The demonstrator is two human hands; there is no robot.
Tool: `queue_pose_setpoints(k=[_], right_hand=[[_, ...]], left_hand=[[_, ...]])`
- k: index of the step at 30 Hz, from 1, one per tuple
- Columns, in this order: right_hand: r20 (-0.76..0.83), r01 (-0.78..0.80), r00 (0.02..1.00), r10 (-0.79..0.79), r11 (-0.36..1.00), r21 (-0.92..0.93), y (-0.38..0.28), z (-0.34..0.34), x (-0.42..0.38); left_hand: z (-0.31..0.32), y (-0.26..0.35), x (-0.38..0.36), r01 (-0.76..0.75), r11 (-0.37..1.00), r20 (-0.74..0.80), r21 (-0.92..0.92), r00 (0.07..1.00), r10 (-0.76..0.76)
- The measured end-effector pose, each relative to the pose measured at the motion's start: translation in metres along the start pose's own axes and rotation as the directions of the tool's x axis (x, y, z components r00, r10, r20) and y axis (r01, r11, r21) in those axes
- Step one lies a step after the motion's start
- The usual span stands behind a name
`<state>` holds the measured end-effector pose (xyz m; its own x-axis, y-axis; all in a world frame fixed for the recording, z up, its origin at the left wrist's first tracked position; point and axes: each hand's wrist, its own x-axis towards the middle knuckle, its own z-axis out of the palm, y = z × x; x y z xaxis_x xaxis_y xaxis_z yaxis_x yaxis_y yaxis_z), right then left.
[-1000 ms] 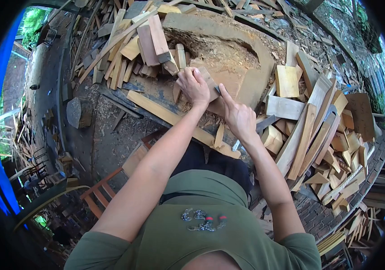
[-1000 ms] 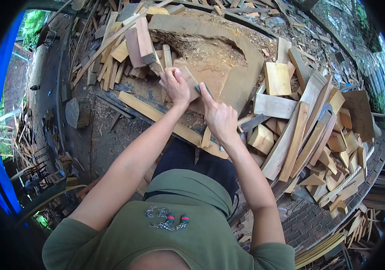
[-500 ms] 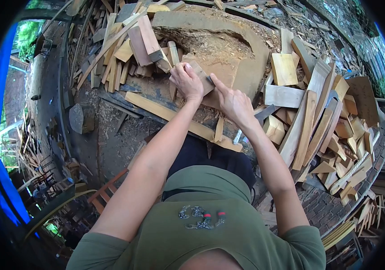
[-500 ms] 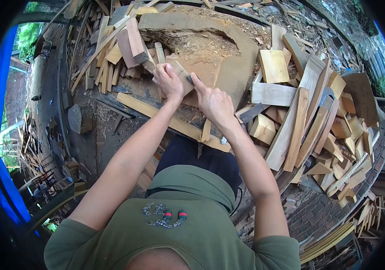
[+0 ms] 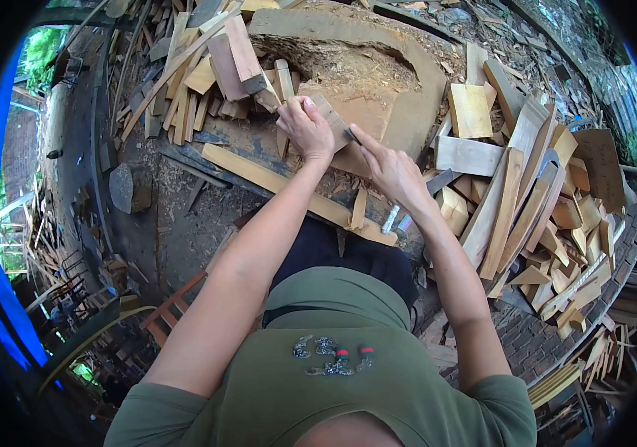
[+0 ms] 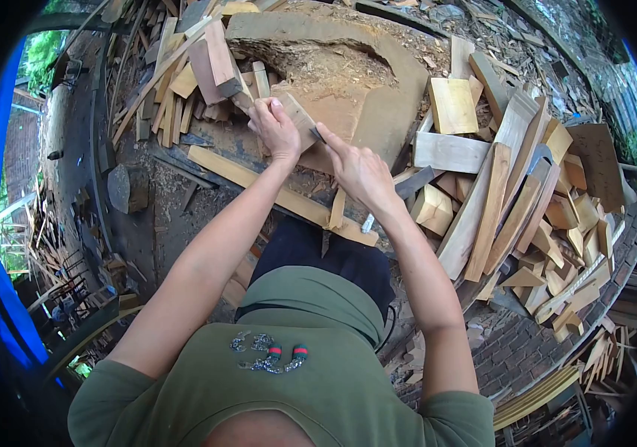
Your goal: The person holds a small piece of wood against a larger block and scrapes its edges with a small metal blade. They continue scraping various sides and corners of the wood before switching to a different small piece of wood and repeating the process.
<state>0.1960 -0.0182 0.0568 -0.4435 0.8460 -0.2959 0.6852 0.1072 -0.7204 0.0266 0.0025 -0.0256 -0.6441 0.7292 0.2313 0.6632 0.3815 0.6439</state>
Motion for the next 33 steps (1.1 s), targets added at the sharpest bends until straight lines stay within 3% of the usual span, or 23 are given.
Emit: queue_pose_setpoints(k=[4,6,13,15,19,23,26,28,30,33], right_hand=[[-0.08,0.073,0.995,-0.066,0.993,0.088,0.004,0.004,0.005],[0.057,-0.022,0.998,0.021,0.999,0.033,0.002,-0.008,-0.011],[-0.015,0.011,1.0,-0.01,0.998,0.065,-0.004,-0.005,0.003],[0.096,-0.073,0.992,0.077,0.996,-0.049,-0.003,-0.011,-0.012],[-0.005,0.023,1.0,-0.023,1.0,-0.005,0.002,-0.001,0.013],[-0.019,0.008,1.0,-0.009,0.999,-0.04,0.001,-0.001,0.0],[0.063,-0.071,0.995,0.076,0.995,-0.068,-0.002,-0.007,-0.004],[-0.031,0.01,0.999,-0.013,0.996,-0.089,-0.007,-0.003,0.016],[-0.048,0.013,0.999,-0.017,0.996,-0.087,-0.008,-0.001,0.01],[-0.009,-0.004,1.0,0.003,0.993,-0.121,-0.008,-0.006,-0.005]], left_hand=[[-0.001,0.002,0.004,-0.018,0.999,0.001,-0.03,1.0,0.018],[-0.001,0.001,0.002,-0.01,1.0,-0.012,-0.012,1.0,0.009],[-0.002,0.001,0.005,-0.017,0.999,-0.001,-0.032,1.0,0.017],[-0.001,0.001,0.002,-0.026,0.999,-0.021,-0.04,0.999,0.025],[-0.001,0.0,-0.001,-0.023,1.0,-0.01,-0.006,1.0,0.023],[0.001,-0.001,0.004,-0.041,0.998,-0.018,-0.042,0.999,0.041],[-0.001,-0.002,0.001,-0.031,0.999,-0.008,-0.036,0.999,0.031],[-0.002,-0.001,0.0,-0.035,0.999,0.002,-0.04,0.999,0.035],[-0.002,0.001,0.002,0.017,0.999,0.018,-0.04,1.0,-0.016],[-0.001,0.0,0.002,-0.044,0.998,-0.016,-0.046,0.999,0.043]])
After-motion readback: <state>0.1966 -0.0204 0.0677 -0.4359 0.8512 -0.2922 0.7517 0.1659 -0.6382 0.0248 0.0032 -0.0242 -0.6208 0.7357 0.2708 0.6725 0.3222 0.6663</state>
